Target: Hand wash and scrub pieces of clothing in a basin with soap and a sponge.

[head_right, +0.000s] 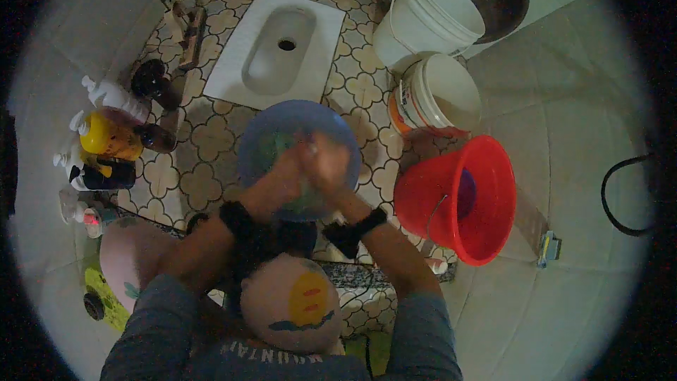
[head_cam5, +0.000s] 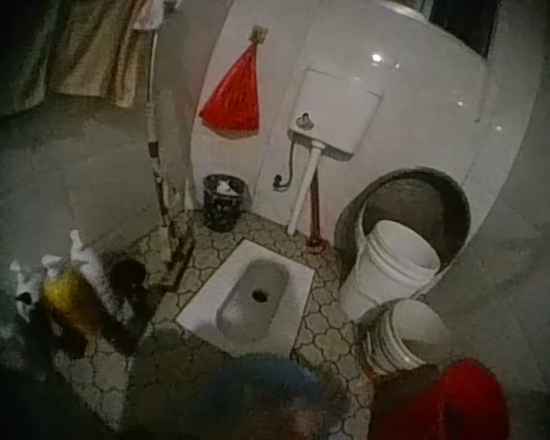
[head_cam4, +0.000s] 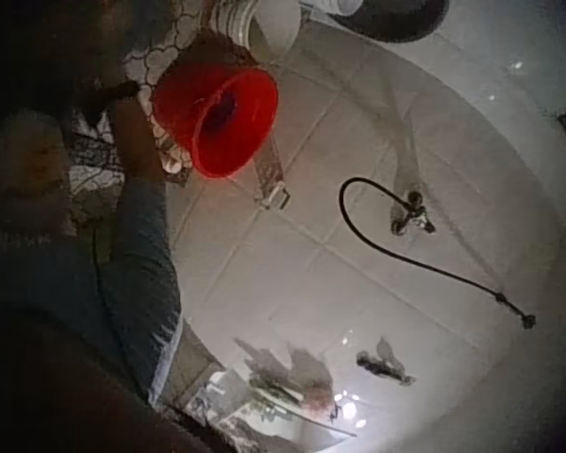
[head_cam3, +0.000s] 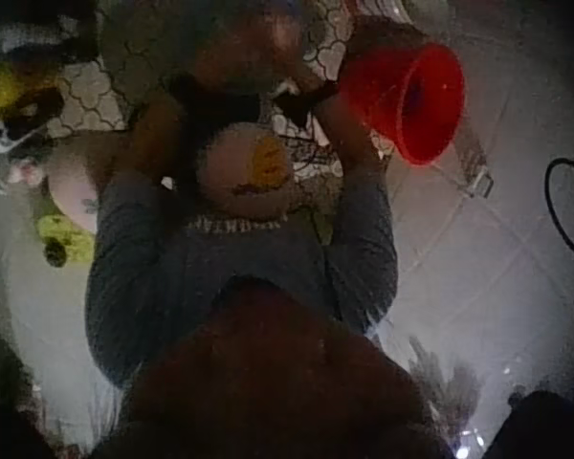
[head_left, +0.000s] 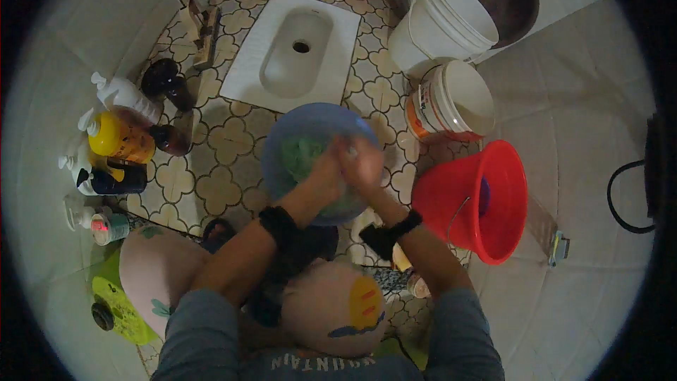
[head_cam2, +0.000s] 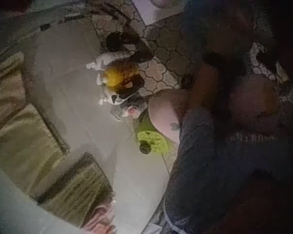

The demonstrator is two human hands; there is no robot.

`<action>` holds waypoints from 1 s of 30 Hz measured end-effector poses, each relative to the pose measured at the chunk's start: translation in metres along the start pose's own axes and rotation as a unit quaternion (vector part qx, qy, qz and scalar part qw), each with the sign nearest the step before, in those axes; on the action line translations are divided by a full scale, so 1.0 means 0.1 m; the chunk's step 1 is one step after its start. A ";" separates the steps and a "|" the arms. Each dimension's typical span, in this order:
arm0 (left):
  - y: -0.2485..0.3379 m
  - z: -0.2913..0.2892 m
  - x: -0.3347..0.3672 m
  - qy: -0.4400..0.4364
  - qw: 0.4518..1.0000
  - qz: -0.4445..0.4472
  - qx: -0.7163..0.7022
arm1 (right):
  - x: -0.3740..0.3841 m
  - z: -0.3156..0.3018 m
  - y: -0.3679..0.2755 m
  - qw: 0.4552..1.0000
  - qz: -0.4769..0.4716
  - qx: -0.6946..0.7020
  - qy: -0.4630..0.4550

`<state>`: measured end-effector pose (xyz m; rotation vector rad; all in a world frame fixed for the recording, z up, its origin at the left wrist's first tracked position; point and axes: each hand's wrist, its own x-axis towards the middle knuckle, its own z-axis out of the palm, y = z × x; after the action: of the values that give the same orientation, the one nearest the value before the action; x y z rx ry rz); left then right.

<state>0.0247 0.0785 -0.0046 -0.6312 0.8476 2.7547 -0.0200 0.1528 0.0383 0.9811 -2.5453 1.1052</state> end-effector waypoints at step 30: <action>-0.34 -0.65 0.23 -0.063 0.996 0.010 -0.060 | -0.28 0.21 0.16 0.995 -0.081 0.049 -0.035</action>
<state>0.0360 0.0705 -0.0800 -0.4654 0.6681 2.8451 -0.0075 0.1597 0.0033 1.2460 -2.4327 1.1781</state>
